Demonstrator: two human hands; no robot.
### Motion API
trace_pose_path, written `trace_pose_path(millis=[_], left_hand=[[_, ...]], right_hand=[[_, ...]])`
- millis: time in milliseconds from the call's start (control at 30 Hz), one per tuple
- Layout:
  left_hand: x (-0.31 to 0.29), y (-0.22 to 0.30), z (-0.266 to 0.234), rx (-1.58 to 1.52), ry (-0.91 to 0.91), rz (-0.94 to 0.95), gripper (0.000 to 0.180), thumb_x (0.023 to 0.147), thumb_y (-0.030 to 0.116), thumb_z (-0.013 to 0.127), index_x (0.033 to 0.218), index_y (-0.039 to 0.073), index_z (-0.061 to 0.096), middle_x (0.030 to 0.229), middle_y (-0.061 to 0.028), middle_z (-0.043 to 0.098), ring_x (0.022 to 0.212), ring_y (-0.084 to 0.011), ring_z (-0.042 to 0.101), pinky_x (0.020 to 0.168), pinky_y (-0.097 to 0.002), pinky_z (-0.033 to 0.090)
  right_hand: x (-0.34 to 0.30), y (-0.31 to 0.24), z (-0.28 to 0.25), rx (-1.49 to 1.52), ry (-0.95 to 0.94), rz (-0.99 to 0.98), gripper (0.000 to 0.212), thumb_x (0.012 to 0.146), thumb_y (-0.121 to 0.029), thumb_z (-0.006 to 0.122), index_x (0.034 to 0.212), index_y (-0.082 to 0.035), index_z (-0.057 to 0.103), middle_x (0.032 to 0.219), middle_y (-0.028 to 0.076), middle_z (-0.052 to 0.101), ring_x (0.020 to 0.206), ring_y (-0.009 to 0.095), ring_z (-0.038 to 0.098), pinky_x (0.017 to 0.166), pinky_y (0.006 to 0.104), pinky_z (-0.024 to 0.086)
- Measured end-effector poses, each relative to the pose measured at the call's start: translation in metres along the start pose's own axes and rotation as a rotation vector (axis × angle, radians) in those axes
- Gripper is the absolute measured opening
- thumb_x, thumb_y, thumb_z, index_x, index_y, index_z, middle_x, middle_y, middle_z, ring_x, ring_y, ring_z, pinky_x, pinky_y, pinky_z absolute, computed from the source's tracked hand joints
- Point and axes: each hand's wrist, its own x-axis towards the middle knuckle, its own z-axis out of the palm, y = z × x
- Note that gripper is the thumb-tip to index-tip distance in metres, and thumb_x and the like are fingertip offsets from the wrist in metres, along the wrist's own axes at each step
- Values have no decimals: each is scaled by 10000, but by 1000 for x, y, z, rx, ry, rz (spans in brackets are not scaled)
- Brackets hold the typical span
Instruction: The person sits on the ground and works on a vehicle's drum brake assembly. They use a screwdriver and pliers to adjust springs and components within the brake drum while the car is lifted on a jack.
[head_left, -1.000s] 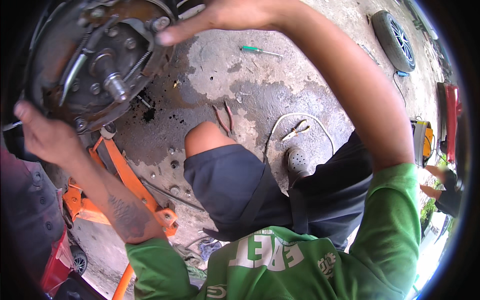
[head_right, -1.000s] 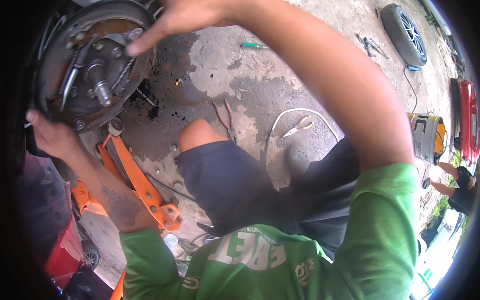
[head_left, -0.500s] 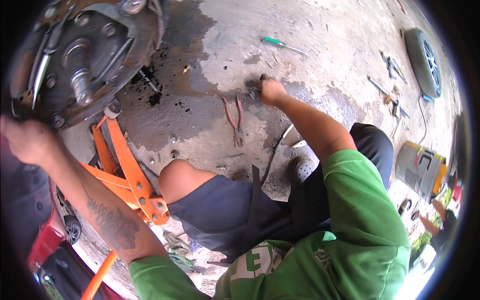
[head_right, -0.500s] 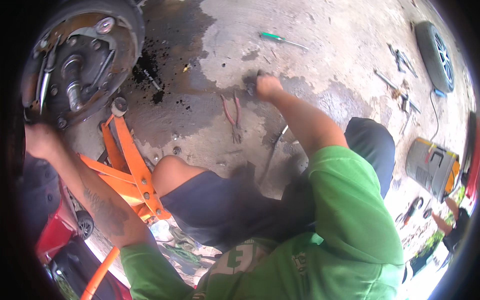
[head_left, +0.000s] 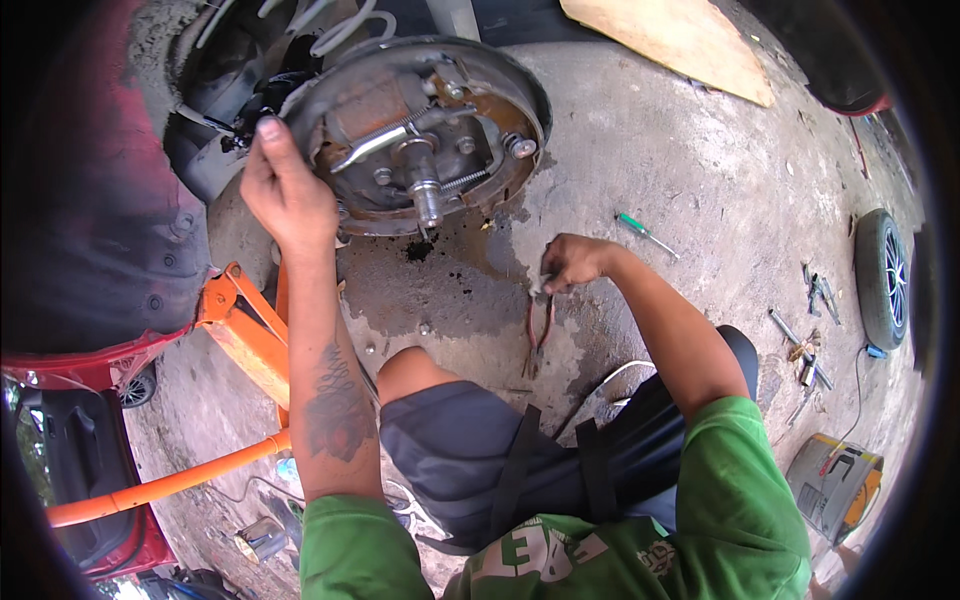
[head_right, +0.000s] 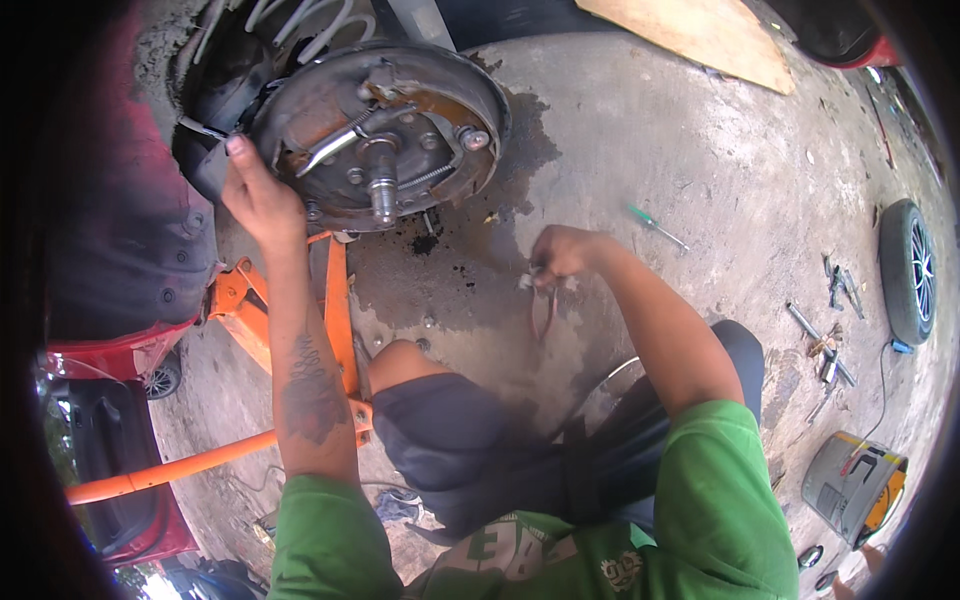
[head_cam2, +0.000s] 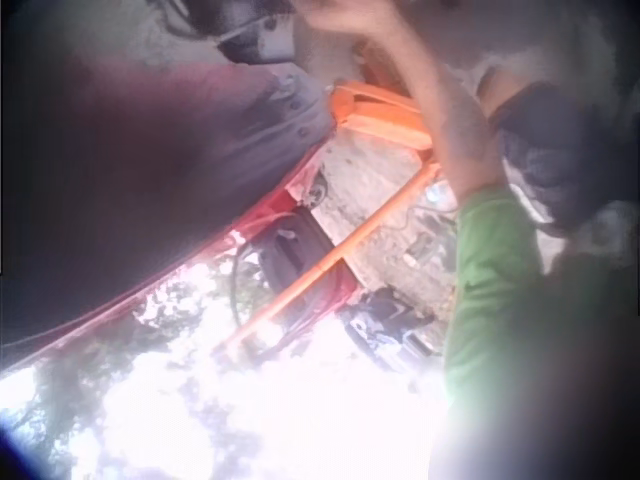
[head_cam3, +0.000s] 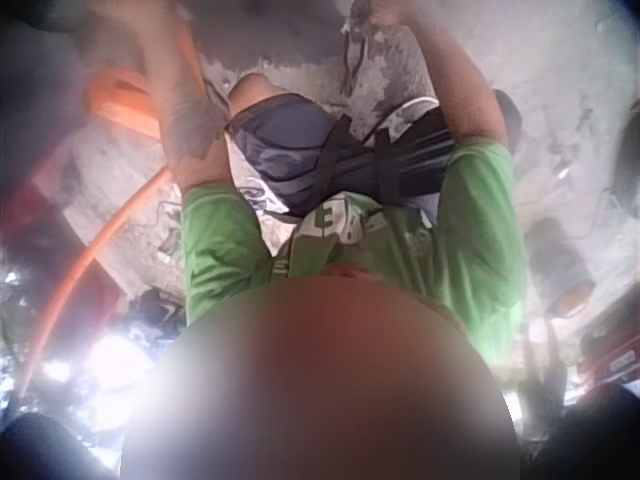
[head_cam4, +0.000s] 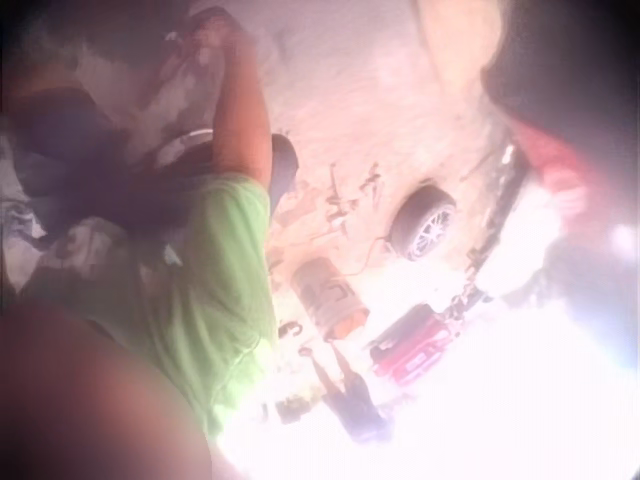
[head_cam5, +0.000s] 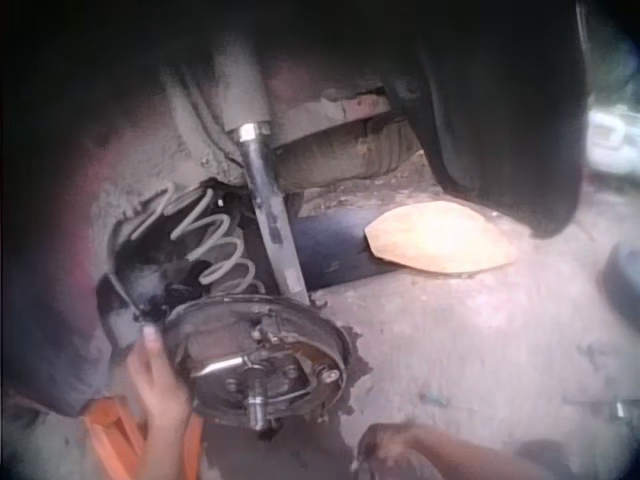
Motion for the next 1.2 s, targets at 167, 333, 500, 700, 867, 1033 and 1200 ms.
trace_pose_path(millis=[167, 333, 500, 700, 867, 1033, 1200], left_hand=[[-2, -2, -4, -51, -30, -69, 518, 1051, 381, 459, 688, 12, 450, 651, 48, 404, 659, -72, 338, 559, -280, 271], [-3, -5, -8, -65, -77, -81, 462, 1045, 334, 486, 764, -30, 533, 688, 37, 468, 684, -73, 381, 594, -253, 335], [-2, -11, -9, -61, -85, -57, 476, 1046, 342, 479, 817, -61, 584, 717, 17, 524, 709, -75, 422, 620, -247, 366], [-3, -11, -9, -80, -80, -70, 490, 1044, 351, 479, 837, -78, 591, 718, 12, 522, 707, -83, 420, 616, -249, 363], [-3, -5, -11, -83, -98, -90, 496, 1040, 358, 483, 849, -88, 588, 711, 7, 520, 707, -82, 419, 610, -250, 358], [-2, -3, -11, -84, -101, -86, 485, 1045, 343, 476, 864, -92, 590, 712, 6, 520, 705, -79, 415, 606, -251, 354], [-3, -6, -12, -92, -96, -99, 478, 1047, 335, 473, 874, -93, 598, 725, -2, 537, 714, -81, 429, 623, -248, 372]], right_hand=[[-61, -123, -24, 944, 430, -511, 202, 944, -180, 664, 1022, 3, 699, 871, 101, 716, 744, 164, 672, 717, 313, 567], [-50, -193, -21, 1357, 926, -658, 286, 985, -210, 616, 1139, 29, 647, 862, 96, 692, 717, 155, 661, 636, 297, 567], [-37, -210, -22, 1379, 1096, -627, 309, 981, -203, 625, 1160, 49, 629, 817, 91, 688, 600, 128, 602, 550, 259, 505], [-42, -216, -22, 1324, 1150, -541, 271, 1000, -195, 589, 1126, 42, 625, 772, 79, 673, 528, 126, 567, 488, 255, 478], [-54, -218, -24, 1288, 1082, -473, 221, 1029, -192, 528, 1010, 6, 625, 758, 64, 649, 518, 126, 550, 465, 252, 456], [-66, -216, -34, 1077, 1080, -543, 230, 1039, -175, 499, 1017, 18, 620, 776, 71, 648, 530, 133, 563, 479, 258, 461], [-62, -217, -40, 1043, 1133, -535, 247, 1023, -179, 542, 986, 45, 640, 784, 86, 665, 542, 139, 583, 483, 262, 465]])
